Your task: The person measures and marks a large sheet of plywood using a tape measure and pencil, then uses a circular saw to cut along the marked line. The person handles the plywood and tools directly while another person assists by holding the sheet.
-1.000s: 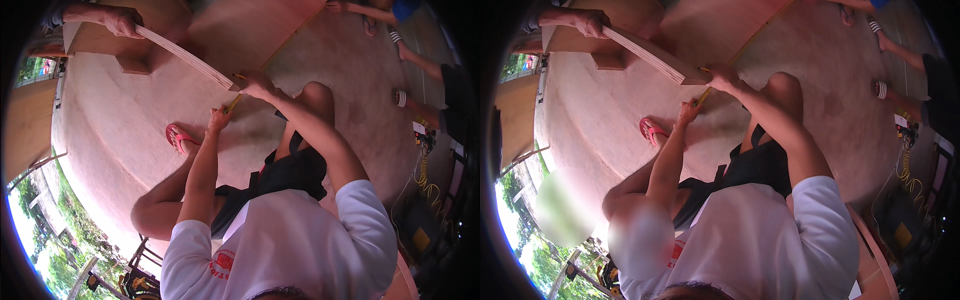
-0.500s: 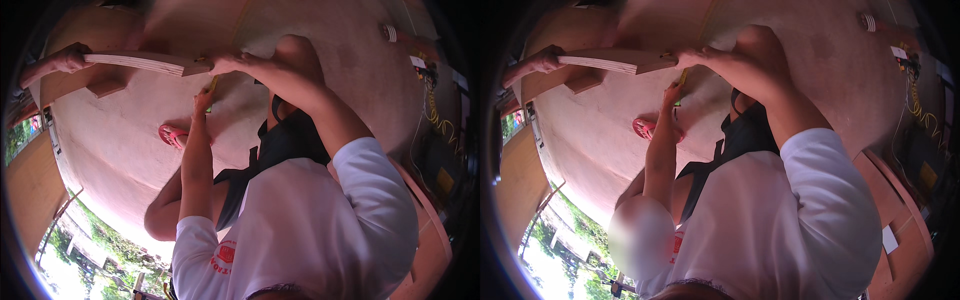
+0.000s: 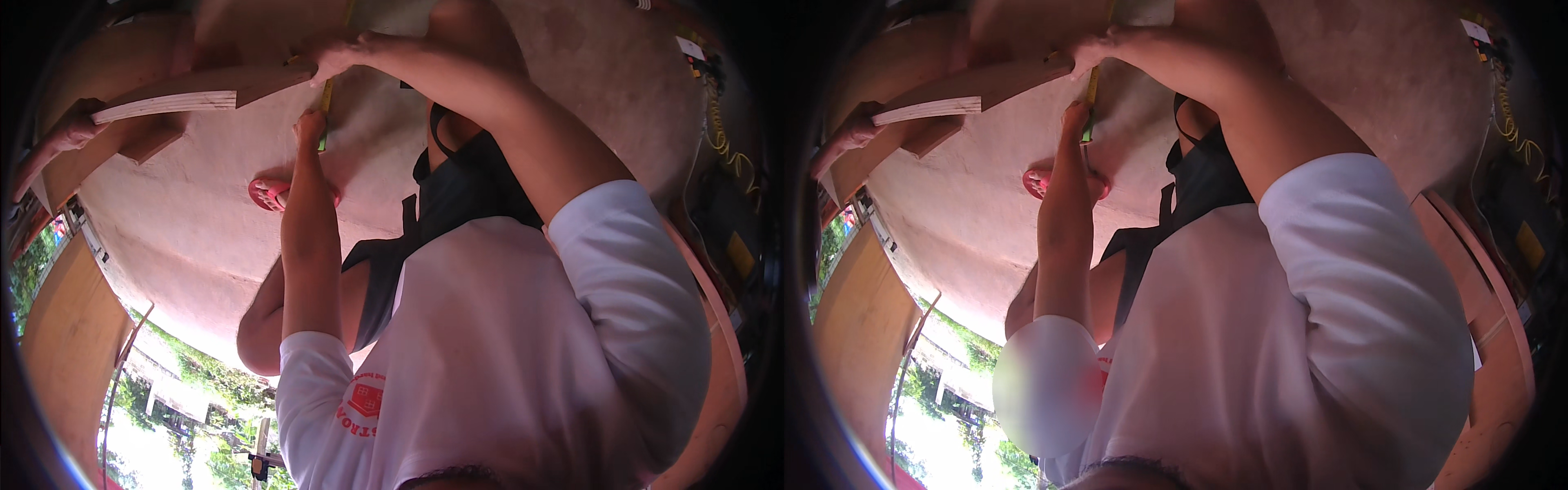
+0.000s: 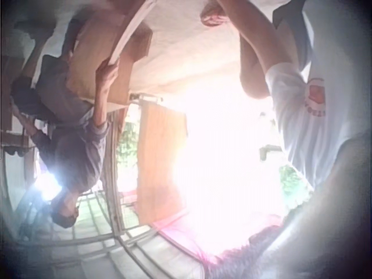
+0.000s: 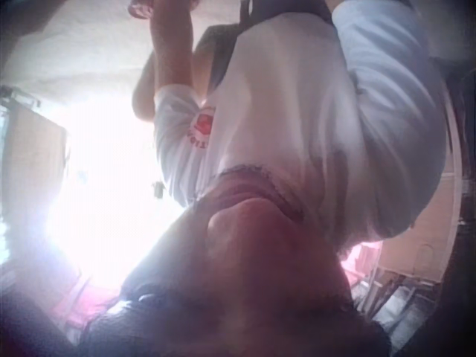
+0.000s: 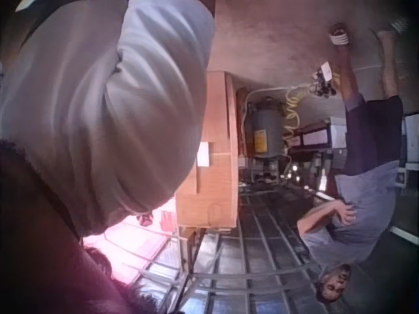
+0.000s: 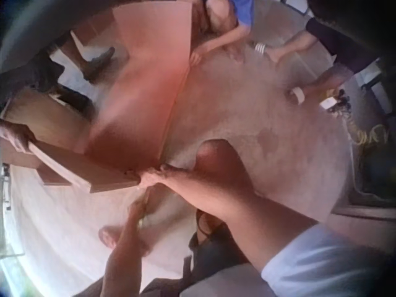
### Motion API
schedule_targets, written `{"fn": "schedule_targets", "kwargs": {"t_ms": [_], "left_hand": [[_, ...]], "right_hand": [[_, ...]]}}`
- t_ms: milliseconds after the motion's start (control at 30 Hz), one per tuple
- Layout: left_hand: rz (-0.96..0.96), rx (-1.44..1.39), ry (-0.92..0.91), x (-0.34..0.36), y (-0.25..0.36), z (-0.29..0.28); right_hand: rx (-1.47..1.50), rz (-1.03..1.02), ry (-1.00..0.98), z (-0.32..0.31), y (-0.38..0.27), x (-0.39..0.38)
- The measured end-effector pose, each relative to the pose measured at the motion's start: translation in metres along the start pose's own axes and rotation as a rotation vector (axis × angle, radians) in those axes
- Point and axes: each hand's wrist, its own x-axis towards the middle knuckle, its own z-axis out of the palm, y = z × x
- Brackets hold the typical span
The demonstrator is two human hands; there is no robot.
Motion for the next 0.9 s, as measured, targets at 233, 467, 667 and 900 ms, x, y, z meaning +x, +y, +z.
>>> {"fn": "schedule_targets", "kwargs": {"t_ms": [233, 467, 667, 900], "left_hand": [[0.052, 0.013, -0.015, 0.009, -0.01, 0.001], [0.065, 0.004, -0.068, 0.004, -0.008, -0.005], [-0.022, -0.079, -0.056, -0.008, -0.003, -0.006], [-0.033, -0.073, -0.007, -0.017, -0.004, -0.008]], "right_hand": [[-0.084, 0.329, 0.046, 0.045, 0.039, 0.01], [0.852, 0.362, 0.242, 0.048, 0.03, 0.003], [0.375, 0.375, 0.16, 0.062, 0.049, 0.008], [0.267, 0.405, 0.124, 0.057, 0.054, 0.01]]}}
